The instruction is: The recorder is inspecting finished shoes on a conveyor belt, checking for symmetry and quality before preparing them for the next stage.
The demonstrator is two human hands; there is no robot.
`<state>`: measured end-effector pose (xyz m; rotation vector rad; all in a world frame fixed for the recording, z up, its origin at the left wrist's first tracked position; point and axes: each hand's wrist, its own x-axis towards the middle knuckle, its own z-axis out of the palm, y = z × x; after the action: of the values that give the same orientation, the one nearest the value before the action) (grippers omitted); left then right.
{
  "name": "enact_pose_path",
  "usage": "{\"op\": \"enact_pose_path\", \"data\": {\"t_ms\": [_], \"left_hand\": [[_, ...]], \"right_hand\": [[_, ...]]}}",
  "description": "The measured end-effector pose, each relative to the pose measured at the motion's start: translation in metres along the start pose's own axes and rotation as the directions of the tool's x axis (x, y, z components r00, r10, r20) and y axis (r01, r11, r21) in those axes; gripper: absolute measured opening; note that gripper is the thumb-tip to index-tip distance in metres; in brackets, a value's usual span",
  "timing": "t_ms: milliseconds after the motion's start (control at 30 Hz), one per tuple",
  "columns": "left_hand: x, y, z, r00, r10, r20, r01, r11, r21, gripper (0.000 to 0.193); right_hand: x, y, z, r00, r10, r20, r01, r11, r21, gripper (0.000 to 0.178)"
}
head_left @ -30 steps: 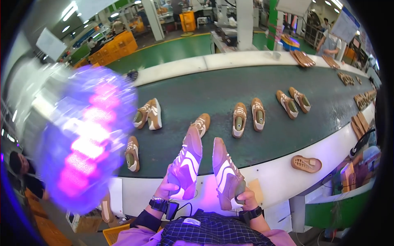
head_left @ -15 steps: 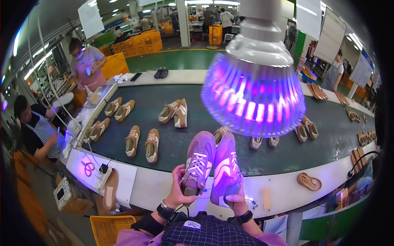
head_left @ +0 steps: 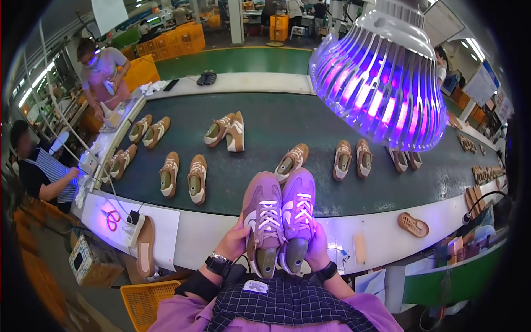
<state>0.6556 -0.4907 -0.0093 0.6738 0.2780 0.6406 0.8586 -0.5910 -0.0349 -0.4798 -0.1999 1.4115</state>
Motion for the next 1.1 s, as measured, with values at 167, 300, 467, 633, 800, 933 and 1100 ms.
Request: {"op": "enact_pose_path", "data": {"t_ms": [167, 300, 467, 633, 800, 933, 1100], "left_hand": [[0.019, -0.003, -0.016, 0.985, -0.130, 0.113, 0.139, 0.987, -0.084, 0.069], [0.029, -0.006, -0.019, 0.966, -0.260, -0.008, 0.247, 0.925, -0.291, 0.052], [0.040, -0.006, -0.027, 0.964, -0.027, -0.264, -0.070, 0.934, -0.350, 0.040], [0.035, 0.003, -0.037, 0.913, 0.123, -0.389, -0.241, 0.932, -0.271, 0.040], [0.025, -0.002, -0.041, 0.869, 0.151, -0.471, -0.298, 0.920, -0.254, 0.041], [0.023, -0.008, -0.045, 0.833, 0.125, -0.538, -0.298, 0.922, -0.247, 0.041], [0.024, -0.009, -0.046, 0.813, 0.121, -0.569, -0.294, 0.930, -0.223, 0.041]], "right_hand": [[-0.002, -0.015, -0.017, 0.975, 0.161, 0.154, -0.174, 0.982, 0.071, 0.053], [-0.013, -0.018, -0.021, 0.962, 0.151, 0.227, -0.195, 0.963, 0.188, 0.069], [-0.008, -0.020, -0.011, 0.996, 0.016, 0.086, -0.022, 0.998, 0.061, 0.070], [-0.005, -0.025, -0.006, 0.992, -0.110, -0.054, 0.113, 0.991, 0.073, 0.057], [0.004, -0.015, 0.000, 0.969, -0.170, -0.181, 0.180, 0.983, 0.038, 0.045], [0.007, -0.006, -0.007, 0.968, -0.130, -0.214, 0.141, 0.989, 0.037, 0.036], [0.007, -0.001, -0.008, 0.965, -0.110, -0.238, 0.129, 0.990, 0.064, 0.041]]}}
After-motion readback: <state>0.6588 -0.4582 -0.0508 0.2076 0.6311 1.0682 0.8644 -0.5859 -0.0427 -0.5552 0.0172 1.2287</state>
